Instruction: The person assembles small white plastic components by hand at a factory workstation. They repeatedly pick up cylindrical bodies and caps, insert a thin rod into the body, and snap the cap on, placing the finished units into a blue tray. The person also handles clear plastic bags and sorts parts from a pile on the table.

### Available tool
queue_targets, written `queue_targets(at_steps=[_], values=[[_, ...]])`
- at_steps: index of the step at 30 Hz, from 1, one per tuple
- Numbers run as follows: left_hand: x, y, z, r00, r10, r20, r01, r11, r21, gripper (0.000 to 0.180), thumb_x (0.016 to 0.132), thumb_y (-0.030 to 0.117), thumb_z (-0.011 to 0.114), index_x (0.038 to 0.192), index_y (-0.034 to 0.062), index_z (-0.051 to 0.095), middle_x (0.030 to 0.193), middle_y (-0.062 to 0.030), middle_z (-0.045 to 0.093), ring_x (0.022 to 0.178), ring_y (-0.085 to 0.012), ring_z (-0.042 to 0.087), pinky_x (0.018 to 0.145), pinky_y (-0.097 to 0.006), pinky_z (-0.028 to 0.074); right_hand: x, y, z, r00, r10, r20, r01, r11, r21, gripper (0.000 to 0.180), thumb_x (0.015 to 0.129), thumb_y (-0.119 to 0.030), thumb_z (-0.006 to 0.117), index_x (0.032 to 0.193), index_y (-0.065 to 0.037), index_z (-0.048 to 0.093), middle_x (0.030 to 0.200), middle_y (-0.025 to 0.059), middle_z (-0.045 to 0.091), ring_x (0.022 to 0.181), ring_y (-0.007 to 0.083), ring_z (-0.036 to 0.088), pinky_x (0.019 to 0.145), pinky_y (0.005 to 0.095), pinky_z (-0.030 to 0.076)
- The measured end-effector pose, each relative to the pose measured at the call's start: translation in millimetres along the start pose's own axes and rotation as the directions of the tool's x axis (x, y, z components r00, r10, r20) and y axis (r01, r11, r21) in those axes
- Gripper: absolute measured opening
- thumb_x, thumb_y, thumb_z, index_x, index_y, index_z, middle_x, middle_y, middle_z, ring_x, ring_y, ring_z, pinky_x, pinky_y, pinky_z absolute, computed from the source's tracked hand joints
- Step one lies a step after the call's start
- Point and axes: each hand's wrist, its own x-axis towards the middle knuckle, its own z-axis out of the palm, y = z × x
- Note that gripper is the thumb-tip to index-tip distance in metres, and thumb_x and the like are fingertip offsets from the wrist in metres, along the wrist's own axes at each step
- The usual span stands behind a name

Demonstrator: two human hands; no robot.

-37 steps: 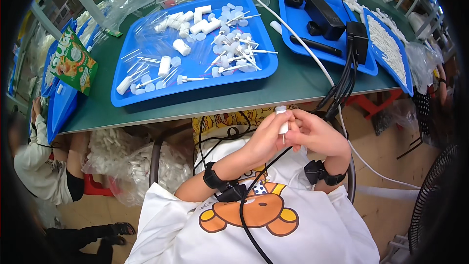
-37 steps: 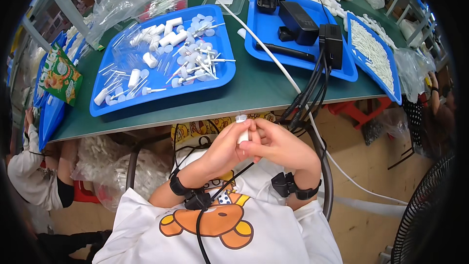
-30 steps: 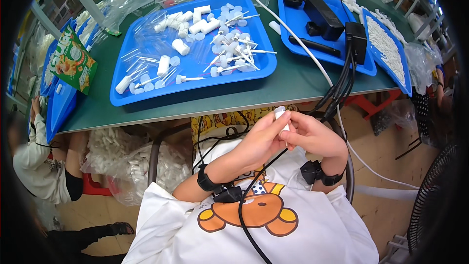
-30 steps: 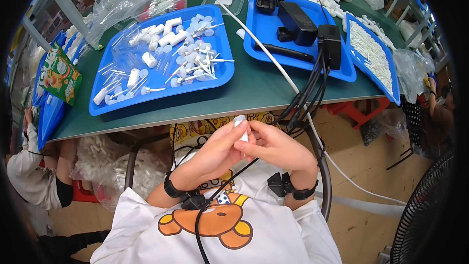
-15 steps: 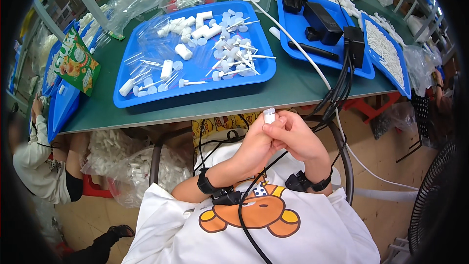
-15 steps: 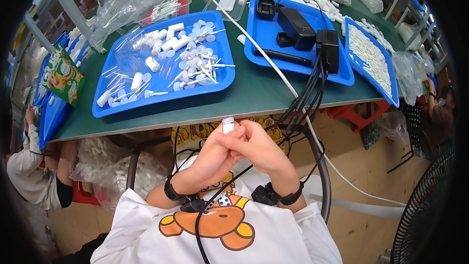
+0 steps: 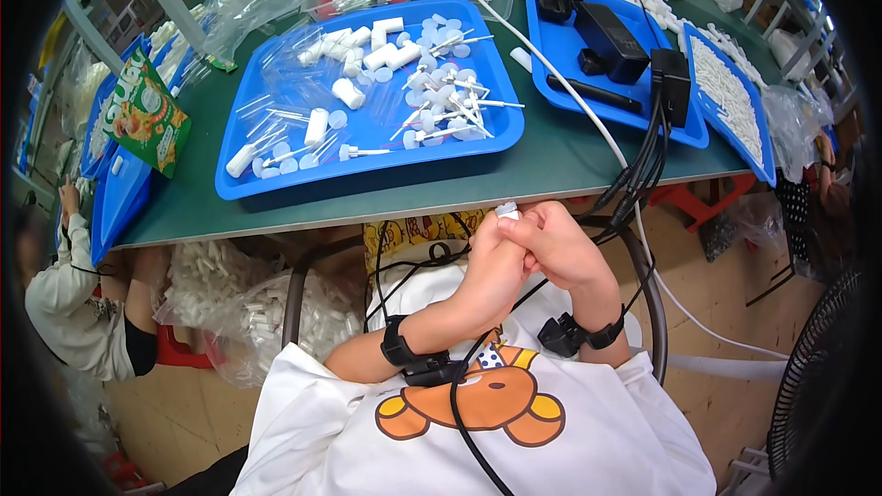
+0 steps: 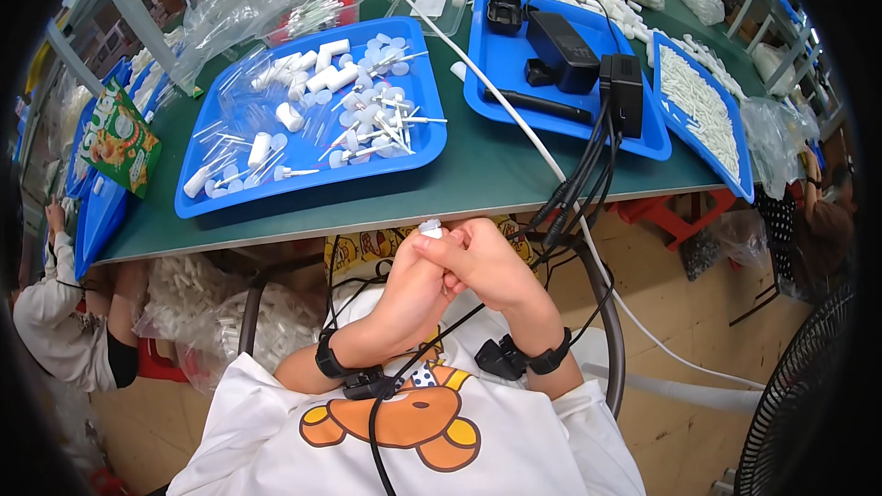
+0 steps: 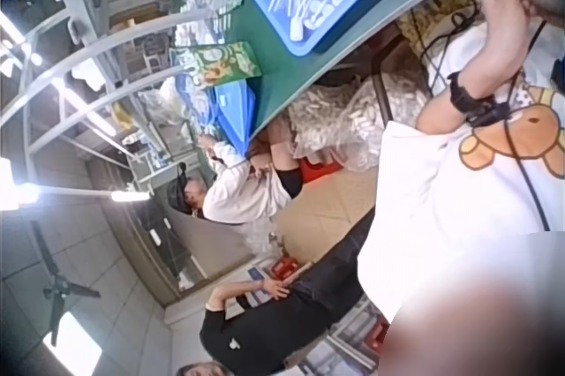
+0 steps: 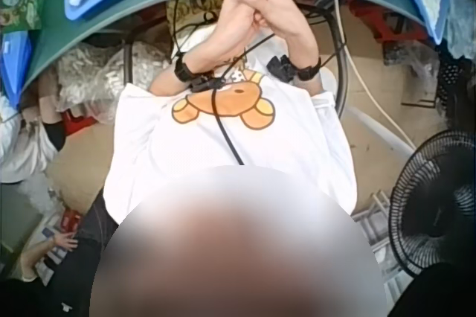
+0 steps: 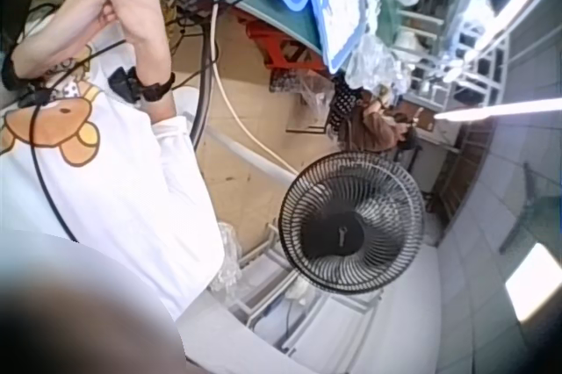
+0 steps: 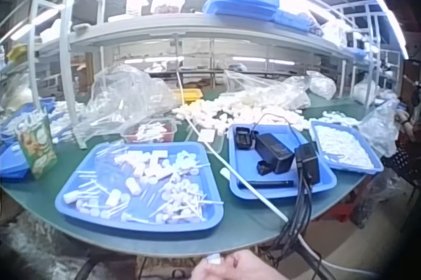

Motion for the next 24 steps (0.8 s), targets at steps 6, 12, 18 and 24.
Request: queue_targets(at_steps=[6,12,18,24], values=[[3.9,-4.7,7.5,0.998,0.059,-0.032,-0.058,0.998,0.031,0.012,0.09,0.005,0.039,0.081,0.0054,0.047,0.072,0.0011,0.046,0.06,-0.0051,0.039,0.053,-0.021,0.034,4.9,10.5,-2.8,0.996,-0.049,-0.07,0.061,0.982,0.181,0.026,0.083,-0.026,0.065,0.091,-0.001,0.059,0.067,-0.0018,0.056,0.049,0.0001,0.045,0.042,0.0145,0.037],[5.6,-0.8,17.1,0.994,0.033,-0.109,-0.035,0.999,-0.02,0.012,0.089,0.003,0.037,0.083,0.0049,0.047,0.073,0.0003,0.045,0.061,-0.006,0.039,0.054,-0.022,0.034,8.5,11.2,-2.0,0.993,-0.017,-0.119,0.049,0.963,0.265,0.021,0.084,-0.025,0.064,0.086,-0.004,0.06,0.066,-0.0036,0.055,0.049,-0.0007,0.044,0.042,0.0142,0.034],[3.7,5.0,11.2,0.998,-0.031,-0.058,0.032,0.999,0.023,0.009,0.091,0.006,0.037,0.087,0.0059,0.045,0.076,0.0004,0.044,0.062,-0.0065,0.038,0.055,-0.023,0.034,0.6,0.5,1.6,0.999,0.004,-0.052,0.008,0.971,0.238,0.029,0.087,-0.031,0.06,0.082,-0.002,0.06,0.063,-0.0028,0.053,0.05,0.0009,0.046,0.045,0.0157,0.04],[-0.8,43.6,-8.3,0.889,-0.363,0.28,0.408,0.905,-0.121,0.033,0.094,0.036,0.032,0.083,0.0061,0.043,0.063,-0.0014,0.036,0.055,-0.0106,0.034,0.055,-0.025,0.032,-17.7,-6.7,0.3,0.993,0.046,0.106,-0.071,0.968,0.243,0.041,0.096,-0.035,0.043,0.109,0.004,0.046,0.089,0.0089,0.057,0.075,0.012,0.059,0.068,0.0246,0.051]])
